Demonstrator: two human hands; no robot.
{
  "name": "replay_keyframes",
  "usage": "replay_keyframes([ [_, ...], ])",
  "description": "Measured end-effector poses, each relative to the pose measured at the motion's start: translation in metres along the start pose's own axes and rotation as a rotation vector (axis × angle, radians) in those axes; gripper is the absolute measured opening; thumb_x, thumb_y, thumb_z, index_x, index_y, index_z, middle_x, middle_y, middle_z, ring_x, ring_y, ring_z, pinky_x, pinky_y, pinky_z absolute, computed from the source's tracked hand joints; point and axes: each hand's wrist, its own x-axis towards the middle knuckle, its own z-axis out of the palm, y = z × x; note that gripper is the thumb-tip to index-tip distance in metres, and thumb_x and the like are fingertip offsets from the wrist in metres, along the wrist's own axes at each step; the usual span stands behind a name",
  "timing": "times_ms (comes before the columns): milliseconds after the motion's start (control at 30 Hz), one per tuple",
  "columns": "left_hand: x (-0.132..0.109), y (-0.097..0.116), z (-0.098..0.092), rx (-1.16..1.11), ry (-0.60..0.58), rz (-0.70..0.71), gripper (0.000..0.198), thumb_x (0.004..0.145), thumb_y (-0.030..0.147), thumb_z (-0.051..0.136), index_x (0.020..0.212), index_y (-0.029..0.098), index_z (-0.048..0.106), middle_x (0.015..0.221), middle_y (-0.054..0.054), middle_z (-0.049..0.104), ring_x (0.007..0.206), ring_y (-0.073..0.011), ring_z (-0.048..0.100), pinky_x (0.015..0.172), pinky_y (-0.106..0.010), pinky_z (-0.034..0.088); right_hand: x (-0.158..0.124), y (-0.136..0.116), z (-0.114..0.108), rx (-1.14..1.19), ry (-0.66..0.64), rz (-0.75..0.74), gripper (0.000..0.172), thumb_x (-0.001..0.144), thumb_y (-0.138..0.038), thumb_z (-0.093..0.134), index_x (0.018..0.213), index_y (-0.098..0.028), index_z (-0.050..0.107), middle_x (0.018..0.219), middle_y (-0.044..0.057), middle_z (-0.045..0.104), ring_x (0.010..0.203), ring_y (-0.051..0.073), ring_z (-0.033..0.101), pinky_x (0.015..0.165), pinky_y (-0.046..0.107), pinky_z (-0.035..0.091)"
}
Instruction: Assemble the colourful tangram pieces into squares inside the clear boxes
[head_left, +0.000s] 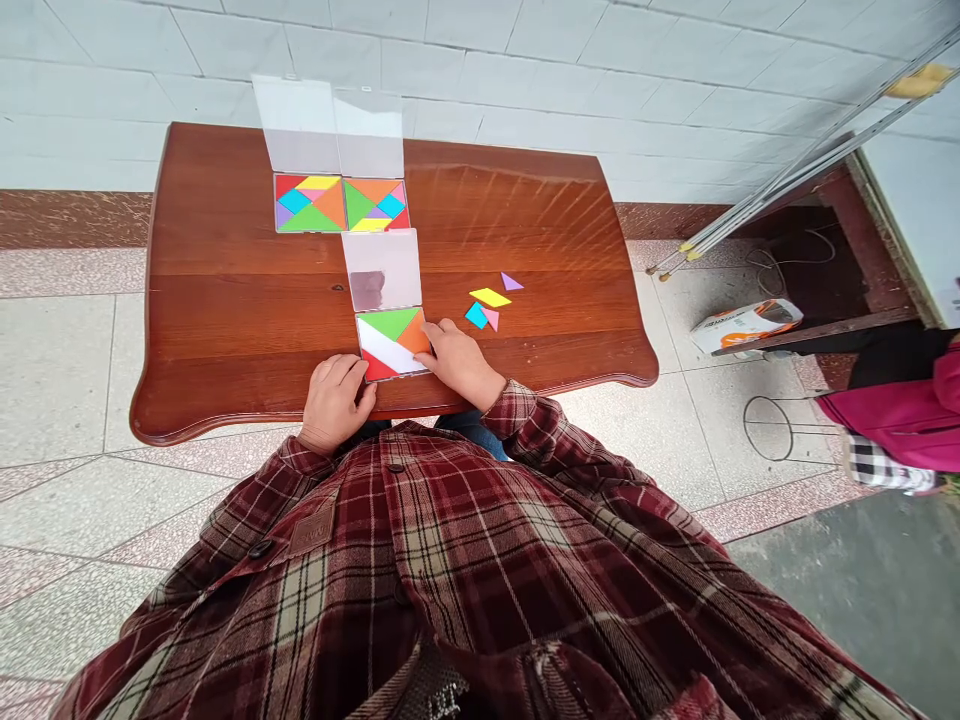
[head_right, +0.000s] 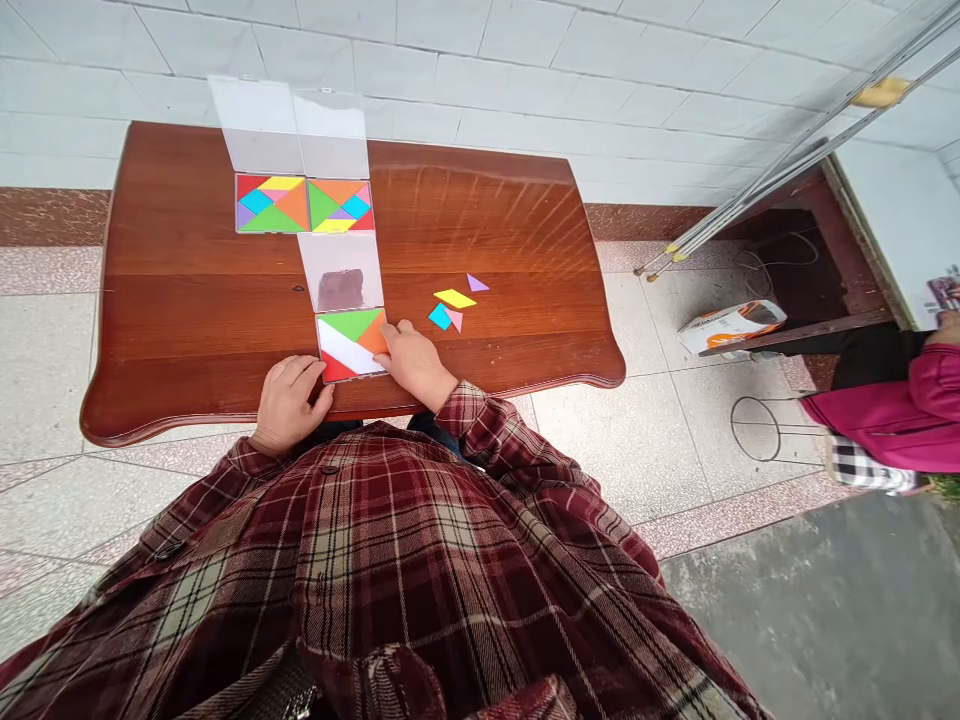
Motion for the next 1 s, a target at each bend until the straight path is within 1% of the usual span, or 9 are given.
replay_keyframes([
  [200,0.000,-0.002,0.002,0.035,0.015,0.020,0.035,0.088,0.033,0.046,0.114,0.016,0.062,0.115,-0.014,0.063,0.110,-0.0289,0.055,0.099,-0.046,0.042,0.004,0.004,0.005,0.015,0.001,-0.010,0.049,0.091,-0.036,0.055,0.135,-0.017,0.050,0.122,0.014,0.055,0.102,0.027,0.062,0.085,0.034,0.048],
  [367,-0.001,-0.001,0.002,0.042,0.015,0.024,0.035,0.089,0.034,0.045,0.113,0.015,0.062,0.115,-0.014,0.063,0.110,-0.0284,0.055,0.100,-0.045,0.042,0.003,0.004,0.003,0.035,0.008,-0.013,0.049,0.091,-0.036,0.055,0.135,-0.016,0.051,0.123,0.015,0.055,0.102,0.027,0.062,0.084,0.035,0.048],
  [500,-0.001,0.000,0.001,0.023,0.007,0.008,0.037,0.089,0.034,0.045,0.114,0.014,0.062,0.115,-0.015,0.063,0.111,-0.0288,0.054,0.102,-0.046,0.041,-0.001,0.005,-0.003,0.097,0.059,-0.010,0.048,0.090,-0.034,0.055,0.135,-0.016,0.052,0.120,0.014,0.057,0.100,0.026,0.061,0.084,0.035,0.047],
  [567,-0.001,0.000,0.002,-0.001,-0.001,-0.004,0.038,0.088,0.034,0.045,0.116,0.014,0.061,0.116,-0.015,0.063,0.112,-0.0294,0.054,0.102,-0.047,0.040,-0.001,0.009,-0.006,0.141,0.100,-0.003,0.045,0.090,-0.032,0.055,0.132,-0.016,0.054,0.118,0.013,0.059,0.097,0.024,0.061,0.085,0.034,0.047],
  [667,-0.001,-0.001,0.002,-0.018,-0.002,-0.008,0.039,0.088,0.034,0.046,0.118,0.014,0.060,0.116,-0.016,0.063,0.113,-0.0300,0.053,0.102,-0.049,0.040,0.004,0.028,-0.013,0.168,0.193,0.040,0.039,0.089,-0.028,0.055,0.125,-0.013,0.058,0.113,0.013,0.061,0.097,0.023,0.060,0.088,0.034,0.045],
  [800,-0.001,-0.001,0.001,-0.018,0.010,-0.005,0.039,0.087,0.034,0.046,0.119,0.015,0.060,0.117,-0.015,0.063,0.113,-0.0301,0.054,0.101,-0.048,0.041,0.011,0.072,-0.028,0.147,0.302,0.197,0.033,0.088,-0.024,0.053,0.119,-0.013,0.061,0.110,0.013,0.063,0.101,0.025,0.059,0.089,0.036,0.046],
  [900,0.000,0.001,0.000,0.001,0.024,-0.004,0.038,0.088,0.033,0.046,0.117,0.013,0.060,0.116,-0.016,0.064,0.113,-0.0300,0.055,0.100,-0.047,0.042,0.017,0.103,-0.036,0.114,0.329,0.337,0.033,0.086,-0.021,0.054,0.117,-0.012,0.062,0.111,0.016,0.063,0.099,0.027,0.060,0.088,0.038,0.046],
  [1000,0.001,0.001,0.000,0.026,0.033,0.003,0.038,0.088,0.034,0.046,0.115,0.012,0.061,0.115,-0.016,0.065,0.111,-0.0296,0.056,0.098,-0.046,0.043,0.025,0.120,-0.036,0.102,0.312,0.373,0.034,0.083,-0.020,0.057,0.116,-0.011,0.063,0.112,0.016,0.062,0.097,0.027,0.060,0.087,0.038,0.046],
])
